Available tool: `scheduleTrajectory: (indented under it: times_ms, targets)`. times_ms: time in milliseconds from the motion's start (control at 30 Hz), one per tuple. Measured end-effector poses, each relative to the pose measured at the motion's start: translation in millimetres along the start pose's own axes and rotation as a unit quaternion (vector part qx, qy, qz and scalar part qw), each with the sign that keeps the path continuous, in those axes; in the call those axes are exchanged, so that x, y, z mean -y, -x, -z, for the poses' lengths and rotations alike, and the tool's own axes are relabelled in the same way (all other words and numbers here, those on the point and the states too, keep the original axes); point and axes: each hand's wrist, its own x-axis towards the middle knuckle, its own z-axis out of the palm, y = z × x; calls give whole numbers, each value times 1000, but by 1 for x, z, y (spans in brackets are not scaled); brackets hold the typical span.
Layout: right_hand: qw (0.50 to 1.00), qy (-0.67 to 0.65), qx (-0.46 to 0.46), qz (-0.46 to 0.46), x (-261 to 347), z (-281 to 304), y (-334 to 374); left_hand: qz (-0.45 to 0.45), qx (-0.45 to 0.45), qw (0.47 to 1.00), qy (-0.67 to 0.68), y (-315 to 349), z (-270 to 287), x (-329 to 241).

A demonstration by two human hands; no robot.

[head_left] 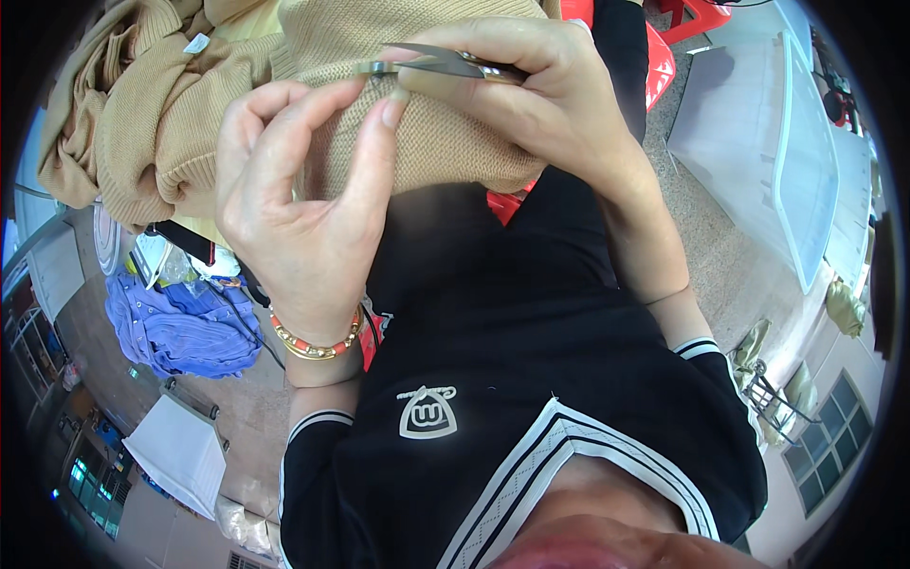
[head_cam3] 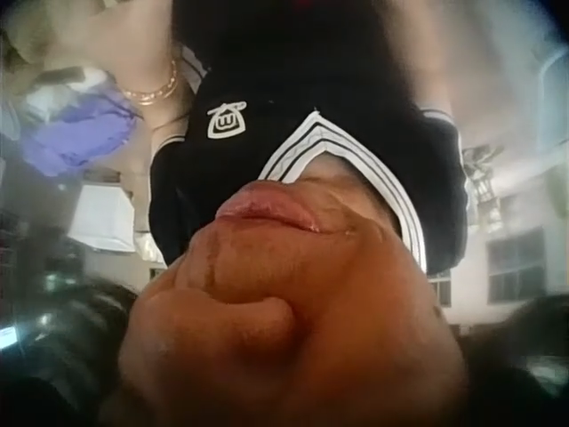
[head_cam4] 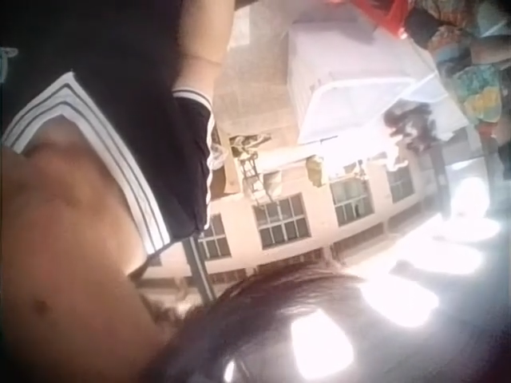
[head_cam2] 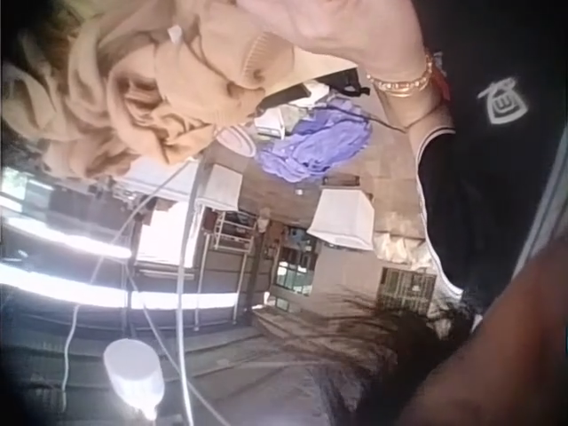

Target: Trimming loose threads and excess material around buttons on a knitted garment using snips.

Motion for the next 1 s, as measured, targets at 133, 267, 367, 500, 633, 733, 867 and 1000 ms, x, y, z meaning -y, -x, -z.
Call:
scheduleTrajectory:
  times_ms: [133,267,367,500,633,733,867,1000]
  targets:
    - [1000,10,2,3,1,1,-1,-52,3,998,-31,-4,2,0]
    - [1000,18,2,-15,1,-1,0,-53,16,998,-35,-8,6,2]
    - [999,0,-26,20,1,-5,0,-42,18,999,-29,-9,7,7]
    - [1000,16,-11,-8,5,-3,-3,-23,12,1000,7,-9,4,13]
    - [966,117,39,225,3,9,-11,6,16,997,79,-7,5,15]
    - [953,-239,46,-180,15,8,-7,-2,13,997,73,-8,3,12]
    - [993,-111,41,-30,17,8,-5,-18,10,1000,19,-10,2,10]
    - [996,-8,44,82,12,9,-9,-2,-5,1000,23,-7,1,8]
